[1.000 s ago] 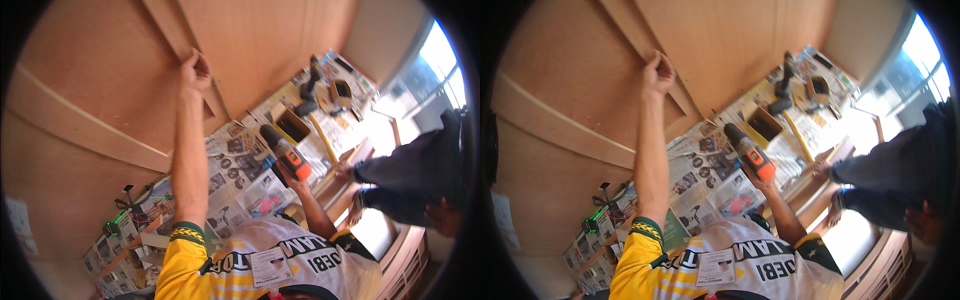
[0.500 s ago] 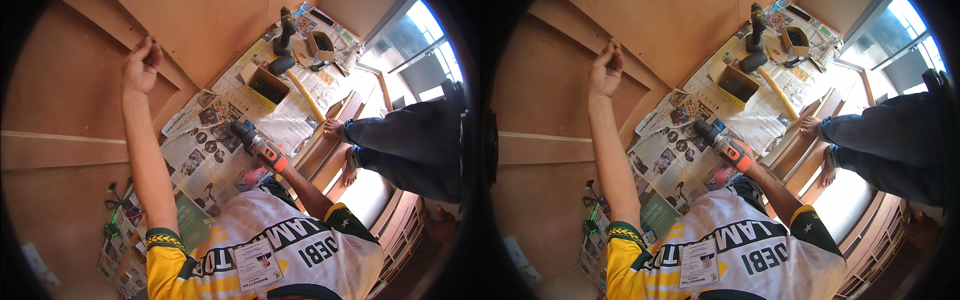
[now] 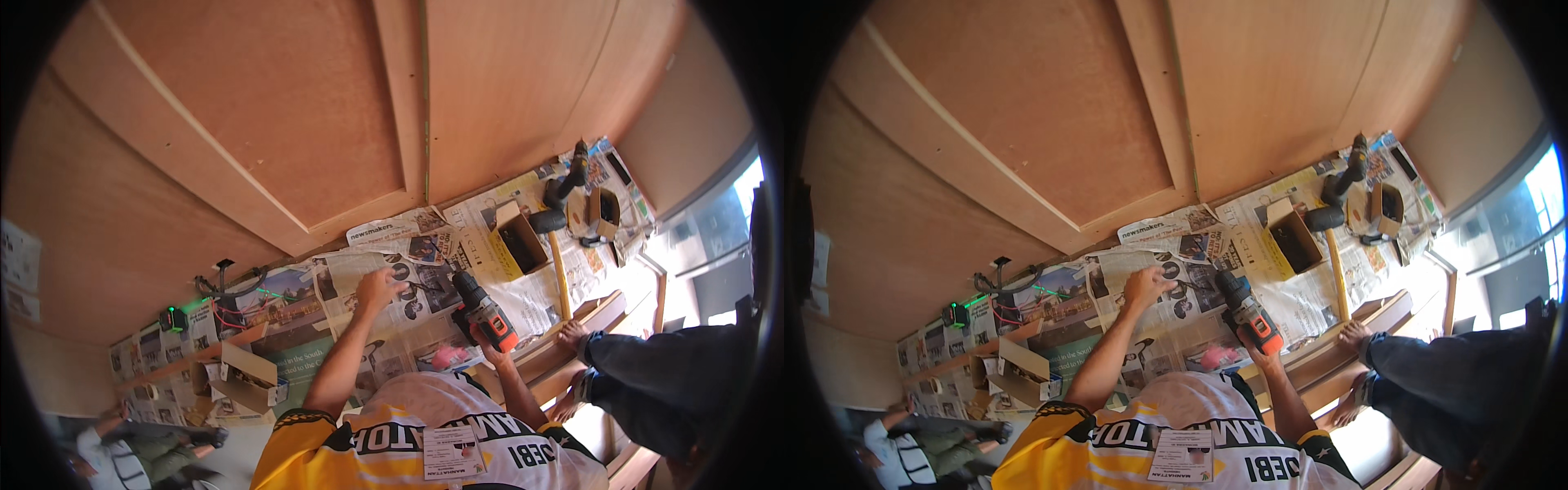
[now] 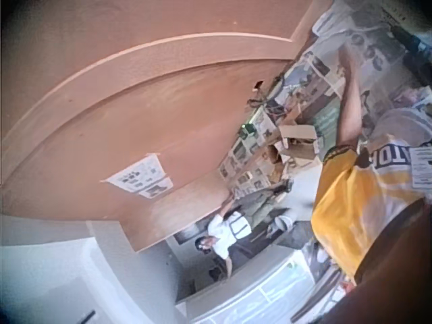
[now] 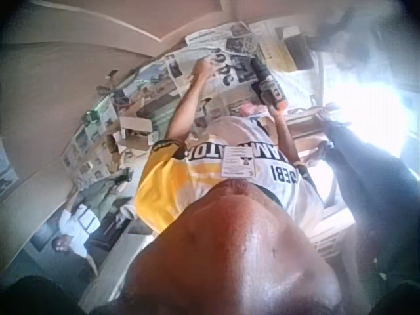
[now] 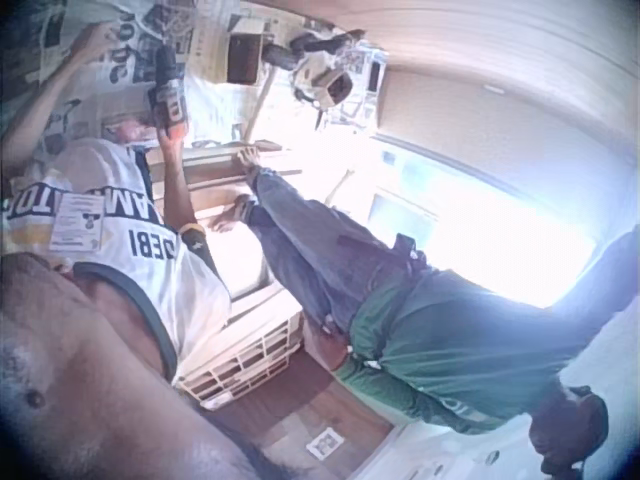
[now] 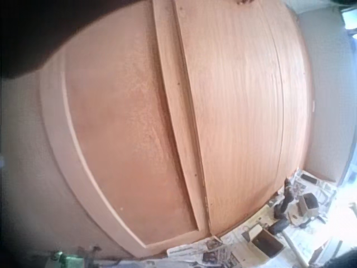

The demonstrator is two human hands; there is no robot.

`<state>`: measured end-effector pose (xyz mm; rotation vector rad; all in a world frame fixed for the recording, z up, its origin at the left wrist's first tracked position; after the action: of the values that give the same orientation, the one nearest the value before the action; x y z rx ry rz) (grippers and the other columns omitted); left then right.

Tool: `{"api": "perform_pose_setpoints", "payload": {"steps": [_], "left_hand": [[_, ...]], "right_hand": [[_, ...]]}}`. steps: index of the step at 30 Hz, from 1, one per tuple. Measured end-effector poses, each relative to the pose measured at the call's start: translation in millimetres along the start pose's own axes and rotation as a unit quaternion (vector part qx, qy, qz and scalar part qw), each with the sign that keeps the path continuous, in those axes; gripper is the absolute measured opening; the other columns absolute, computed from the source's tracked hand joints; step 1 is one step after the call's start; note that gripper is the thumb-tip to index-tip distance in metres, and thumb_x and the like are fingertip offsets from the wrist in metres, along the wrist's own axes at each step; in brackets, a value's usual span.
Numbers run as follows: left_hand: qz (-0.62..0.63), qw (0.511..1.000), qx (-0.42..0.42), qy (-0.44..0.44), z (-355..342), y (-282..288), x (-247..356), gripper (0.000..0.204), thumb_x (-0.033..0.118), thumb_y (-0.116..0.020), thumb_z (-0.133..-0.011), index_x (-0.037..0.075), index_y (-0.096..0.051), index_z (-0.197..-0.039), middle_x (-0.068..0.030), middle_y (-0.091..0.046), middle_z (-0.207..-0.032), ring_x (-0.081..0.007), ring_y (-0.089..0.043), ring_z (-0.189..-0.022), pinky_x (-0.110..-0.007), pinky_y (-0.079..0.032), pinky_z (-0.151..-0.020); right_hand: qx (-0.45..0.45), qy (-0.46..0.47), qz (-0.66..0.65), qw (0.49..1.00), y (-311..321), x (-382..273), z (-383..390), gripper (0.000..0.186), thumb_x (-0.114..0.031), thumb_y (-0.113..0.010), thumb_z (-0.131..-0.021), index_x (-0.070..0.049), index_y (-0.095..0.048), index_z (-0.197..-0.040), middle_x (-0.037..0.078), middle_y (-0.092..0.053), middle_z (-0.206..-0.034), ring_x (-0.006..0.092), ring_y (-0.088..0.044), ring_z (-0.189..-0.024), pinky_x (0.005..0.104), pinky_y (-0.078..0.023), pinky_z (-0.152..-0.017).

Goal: The person picks up a drill, inserts a bit, and drills several holes into a large wooden panel fixed to the wall, while another person assists by holding the panel.

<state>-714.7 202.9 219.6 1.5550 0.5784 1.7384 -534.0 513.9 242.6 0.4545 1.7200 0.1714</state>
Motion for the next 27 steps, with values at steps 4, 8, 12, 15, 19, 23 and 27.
{"api": "perform_pose_setpoints", "payload": {"steps": [4,8,12,15,19,23,27], "left_hand": [[0.09,0.972,0.17,-0.134,-48.4,114.2,112.7,0.044,0.026,-0.08,-0.089,0.0,-0.07,-0.123,-0.0206,-0.076,-0.109,-0.0315,-0.075,-0.1,-0.043,-0.058,-0.087],[0.222,0.86,0.313,-0.337,-65.7,259.6,264.8,0.047,0.016,-0.072,-0.096,-0.005,-0.062,-0.137,-0.0149,-0.074,-0.105,-0.0207,-0.072,-0.091,-0.032,-0.058,-0.079],[0.282,0.878,0.241,-0.303,-97.5,301.1,303.5,0.059,0.011,-0.068,-0.097,-0.009,-0.048,-0.149,-0.0008,-0.065,-0.097,-0.0068,-0.06,-0.08,-0.024,-0.053,-0.069],[0.289,0.884,0.221,-0.293,-98.4,284.4,305.2,0.062,0.008,-0.066,-0.096,-0.008,-0.045,-0.152,-0.0001,-0.062,-0.096,-0.0065,-0.06,-0.079,-0.025,-0.053,-0.068],[0.405,0.862,0.121,-0.281,-97.6,282.3,307.4,0.074,0.009,-0.068,-0.092,-0.008,-0.035,-0.157,0.0014,-0.059,-0.092,-0.0079,-0.059,-0.077,-0.028,-0.052,-0.071],[0.416,0.867,0.081,-0.263,-89.2,297.8,310.0,0.081,0.012,-0.071,-0.087,-0.009,-0.034,-0.157,0.0025,-0.056,-0.083,-0.0067,-0.055,-0.072,-0.026,-0.049,-0.069],[0.421,0.869,0.047,-0.254,-94.7,299.8,313.9,0.079,0.013,-0.072,-0.086,-0.01,-0.039,-0.154,0.0046,-0.056,-0.08,-0.0059,-0.049,-0.066,-0.025,-0.045,-0.063]], "right_hand": [[-0.005,-0.076,-0.051,0.996,4.1,24.0,-1.1,0.036,-0.014,-0.079,-0.082,-0.005,-0.069,-0.116,0.01,-0.072,-0.098,0.0241,-0.069,-0.09,0.0368,-0.055,-0.084],[-0.019,-0.071,-0.03,0.997,14.8,14.2,-3.8,0.037,-0.021,-0.082,-0.082,-0.007,-0.07,-0.114,0.009,-0.067,-0.102,0.0264,-0.065,-0.093,0.039,-0.053,-0.083],[-0.052,-0.075,0.0,0.996,24.7,11.6,6.9,0.037,-0.027,-0.084,-0.083,-0.01,-0.071,-0.113,0.008,-0.064,-0.103,0.0271,-0.062,-0.09,0.0413,-0.051,-0.082],[-0.045,-0.132,-0.032,0.99,34.5,18.5,20.1,0.042,-0.029,-0.087,-0.081,-0.007,-0.071,-0.114,0.007,-0.067,-0.111,0.0216,-0.063,-0.097,0.0387,-0.052,-0.089],[-0.082,-0.178,-0.082,0.977,48.2,11.5,23.1,0.054,-0.023,-0.087,-0.081,-0.003,-0.067,-0.127,0.006,-0.07,-0.121,0.0156,-0.064,-0.107,0.0333,-0.051,-0.099],[-0.062,-0.196,-0.109,0.973,84.2,31.5,16.0,0.062,-0.024,-0.081,-0.087,-0.002,-0.059,-0.14,0.008,-0.071,-0.119,0.0145,-0.065,-0.102,0.0315,-0.052,-0.096],[0.031,-0.124,-0.063,0.99,143.4,27.3,-25.5,0.057,-0.027,-0.076,-0.092,-0.001,-0.059,-0.14,0.007,-0.071,-0.113,0.0117,-0.062,-0.093,0.0284,-0.052,-0.084]]}}
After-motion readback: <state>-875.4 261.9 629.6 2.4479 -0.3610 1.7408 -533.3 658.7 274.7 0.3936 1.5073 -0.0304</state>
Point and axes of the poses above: each hand's wrist, its own z-axis away from the middle knuckle, its own y-axis out of the back of the hand, x = y × z, the point moved 6 cm from there along -z, towards the middle knuckle
